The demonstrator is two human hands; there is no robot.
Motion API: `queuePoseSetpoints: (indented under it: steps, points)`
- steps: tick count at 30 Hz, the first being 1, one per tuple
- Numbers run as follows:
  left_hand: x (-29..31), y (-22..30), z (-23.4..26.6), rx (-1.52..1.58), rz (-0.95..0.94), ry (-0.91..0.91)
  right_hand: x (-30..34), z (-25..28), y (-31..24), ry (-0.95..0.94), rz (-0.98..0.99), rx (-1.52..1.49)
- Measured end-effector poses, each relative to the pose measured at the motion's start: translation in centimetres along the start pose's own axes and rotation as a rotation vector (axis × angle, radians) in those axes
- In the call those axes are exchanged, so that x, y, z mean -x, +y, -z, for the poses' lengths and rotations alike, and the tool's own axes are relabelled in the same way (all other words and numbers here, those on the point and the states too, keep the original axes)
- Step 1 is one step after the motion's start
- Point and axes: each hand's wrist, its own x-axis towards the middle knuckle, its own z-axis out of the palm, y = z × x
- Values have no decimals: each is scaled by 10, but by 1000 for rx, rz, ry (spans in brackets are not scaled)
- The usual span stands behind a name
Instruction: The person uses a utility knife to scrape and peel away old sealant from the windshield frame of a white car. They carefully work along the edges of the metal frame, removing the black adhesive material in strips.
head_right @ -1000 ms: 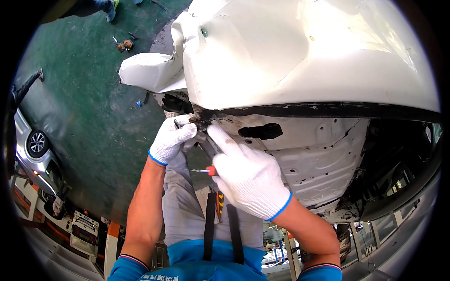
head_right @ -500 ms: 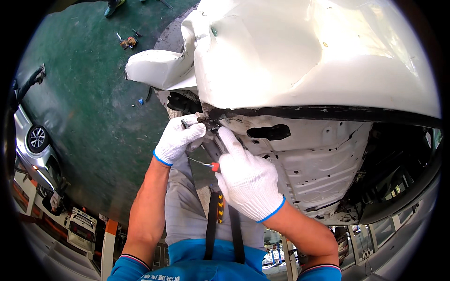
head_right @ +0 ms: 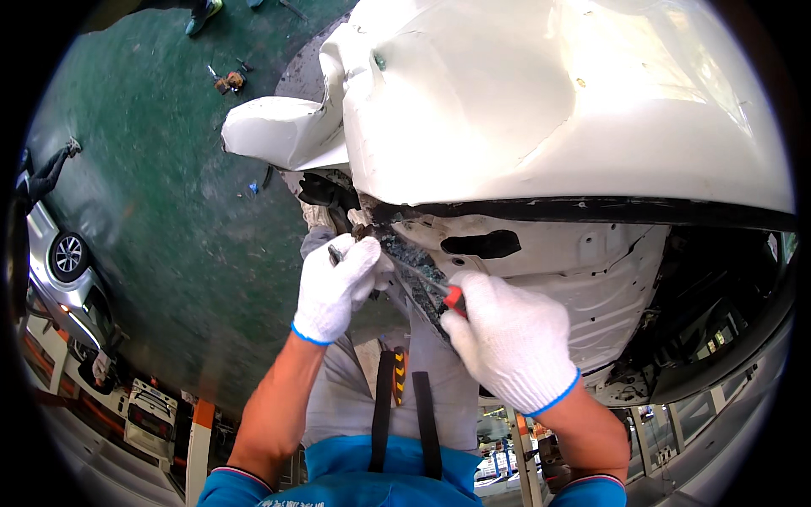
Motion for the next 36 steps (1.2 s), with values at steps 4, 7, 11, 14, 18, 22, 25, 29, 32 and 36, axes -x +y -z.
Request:
queuePoseSetpoints:
  steps: [4,7,11,14,18,22,25,29,32,36]
  points:
    - [8,-21,-10,89,-65,72,-9,15,3,-2,-13,98]
    - [3,-34,-7,115,-80,57,-19,22,0,22,42,177]
    - [-7,-36,8,83,-71,-34,-29,27,-10,-24,97,321]
    - [-11,-35,16,81,-40,-114,-35,29,-17,-99,117,424]
    - [-13,-34,19,73,-84,-145,-42,32,-21,-160,149,496]
    - [-14,-34,19,77,-55,-159,-48,33,-23,-137,190,521]
    - [-13,-36,17,110,-55,-147,-54,30,-25,-140,207,554]
    - [-10,-36,11,159,-65,-128,-59,28,-28,-163,224,574]
    - [-11,-37,12,174,-63,-134,-63,31,-29,-201,230,594]
    - [-3,-42,5,259,-28,-51,-64,32,-31,-267,164,608]
